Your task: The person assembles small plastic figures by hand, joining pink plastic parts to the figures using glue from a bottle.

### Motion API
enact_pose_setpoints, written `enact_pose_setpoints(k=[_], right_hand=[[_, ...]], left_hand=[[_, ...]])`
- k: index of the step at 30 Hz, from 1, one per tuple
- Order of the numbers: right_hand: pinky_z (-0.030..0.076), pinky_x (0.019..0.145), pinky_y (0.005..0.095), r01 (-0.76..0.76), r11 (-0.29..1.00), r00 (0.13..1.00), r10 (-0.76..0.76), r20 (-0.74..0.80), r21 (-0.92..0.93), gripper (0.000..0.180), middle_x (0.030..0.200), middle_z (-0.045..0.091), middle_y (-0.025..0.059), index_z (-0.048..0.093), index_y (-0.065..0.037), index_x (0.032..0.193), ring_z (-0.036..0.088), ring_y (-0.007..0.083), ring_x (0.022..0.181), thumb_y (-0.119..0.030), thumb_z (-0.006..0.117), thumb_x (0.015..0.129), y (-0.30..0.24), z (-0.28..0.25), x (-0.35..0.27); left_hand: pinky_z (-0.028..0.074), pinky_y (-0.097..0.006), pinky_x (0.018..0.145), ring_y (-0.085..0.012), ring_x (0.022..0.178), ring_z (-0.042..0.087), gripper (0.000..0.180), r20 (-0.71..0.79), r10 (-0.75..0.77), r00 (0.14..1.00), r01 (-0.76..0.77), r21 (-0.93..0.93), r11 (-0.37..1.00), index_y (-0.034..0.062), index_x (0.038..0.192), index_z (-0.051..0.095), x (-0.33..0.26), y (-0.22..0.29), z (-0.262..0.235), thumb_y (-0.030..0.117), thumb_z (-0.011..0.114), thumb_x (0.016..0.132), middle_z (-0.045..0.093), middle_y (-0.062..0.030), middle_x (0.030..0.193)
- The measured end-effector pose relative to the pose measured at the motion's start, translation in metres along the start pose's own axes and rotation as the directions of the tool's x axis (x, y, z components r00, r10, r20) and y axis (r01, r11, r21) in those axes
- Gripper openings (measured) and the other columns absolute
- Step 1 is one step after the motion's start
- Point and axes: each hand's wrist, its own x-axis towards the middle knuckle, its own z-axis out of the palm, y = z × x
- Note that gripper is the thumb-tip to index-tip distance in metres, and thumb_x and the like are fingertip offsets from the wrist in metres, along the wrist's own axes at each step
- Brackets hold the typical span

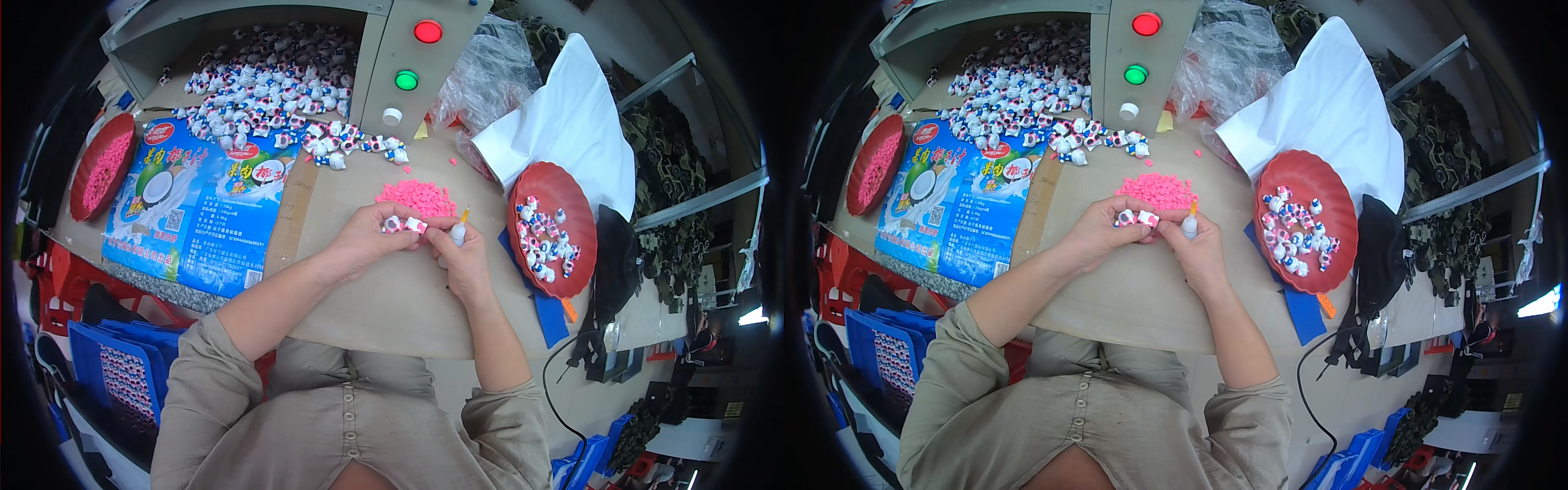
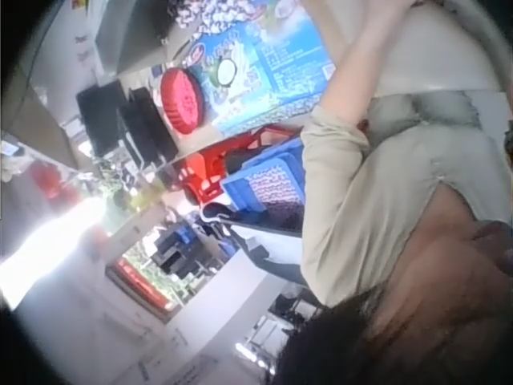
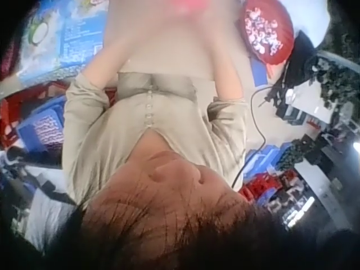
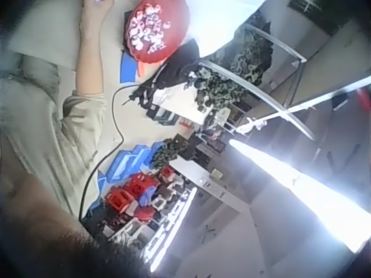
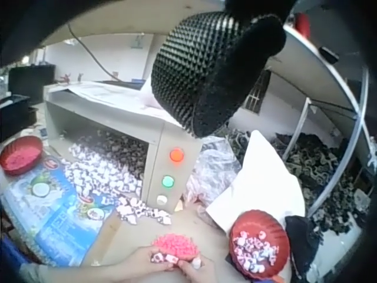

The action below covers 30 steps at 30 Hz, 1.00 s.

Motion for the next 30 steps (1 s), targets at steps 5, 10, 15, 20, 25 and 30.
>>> enact_pose_setpoints(k=[5,10,15,20,25,30], right_hand=[[0.034,0.048,0.0171,0.008,1.0,1.0,-0.008,-0.004,-0.007,0.013,0.07,0.058,0.0001,0.06,-0.001,0.087,0.045,0.0028,0.056,-0.004,0.057,0.074,0.0009,0.0013,0.0004],[0.034,0.048,0.0172,0.008,1.0,1.0,-0.008,-0.005,0.003,0.013,0.07,0.059,0.0016,0.06,-0.001,0.087,0.046,0.0034,0.056,-0.005,0.057,0.074,-0.0005,0.0015,0.0004],[0.034,0.048,0.0175,-0.004,1.0,1.0,0.004,-0.01,0.018,0.013,0.07,0.059,0.003,0.059,0.0,0.086,0.048,0.0042,0.056,-0.007,0.059,0.074,0.0008,0.0007,0.0021],[0.034,0.048,0.0176,-0.021,0.999,1.0,0.021,-0.014,0.029,0.013,0.07,0.059,0.0029,0.059,-0.001,0.084,0.046,0.0041,0.055,-0.009,0.06,0.075,-0.0004,0.0005,0.001],[0.033,0.047,0.0175,-0.012,0.999,1.0,0.012,-0.013,0.038,0.013,0.07,0.058,0.0026,0.059,-0.001,0.084,0.045,0.004,0.054,-0.01,0.06,0.075,0.0001,0.0001,0.0011],[0.033,0.046,0.0174,-0.007,0.999,1.0,0.008,-0.009,0.053,0.012,0.068,0.057,0.0014,0.058,-0.001,0.084,0.044,0.0037,0.053,-0.01,0.06,0.075,0.0015,-0.0001,0.0022]], left_hand=[[0.049,-0.024,0.071,-0.0132,0.078,0.058,0.022,-0.003,-0.002,1.0,0.002,0.004,1.0,0.0011,0.096,0.053,0.0006,-0.0012,-0.0014,0.003,0.06,0.075,0.057,-0.0086,0.089],[0.049,-0.024,0.069,-0.0126,0.076,0.057,0.021,0.0,-0.001,1.0,0.001,-0.004,1.0,0.0011,0.095,0.053,-0.0003,0.0014,0.001,0.005,0.06,0.076,0.057,-0.0079,0.088],[0.049,-0.024,0.068,-0.0122,0.074,0.057,0.019,0.016,-0.024,1.0,0.024,0.035,0.999,0.0007,0.094,0.054,-0.0003,0.0013,0.0001,0.01,0.059,0.078,0.057,-0.0064,0.088],[0.049,-0.024,0.067,-0.0122,0.074,0.057,0.02,0.034,-0.032,0.999,0.031,0.037,0.999,0.0003,0.095,0.054,0.0009,-0.0007,-0.0008,0.013,0.057,0.08,0.057,-0.0069,0.089],[0.05,-0.024,0.066,-0.0123,0.074,0.057,0.022,0.048,-0.031,0.998,0.029,0.029,0.999,-0.0009,0.096,0.054,0.0011,-0.0017,-0.0013,0.016,0.055,0.082,0.057,-0.0069,0.088],[0.05,-0.023,0.064,-0.0119,0.073,0.057,0.024,0.053,-0.041,0.998,0.039,0.034,0.999,-0.0015,0.097,0.054,0.0006,0.0001,-0.0008,0.018,0.055,0.082,0.057,-0.0063,0.086]])
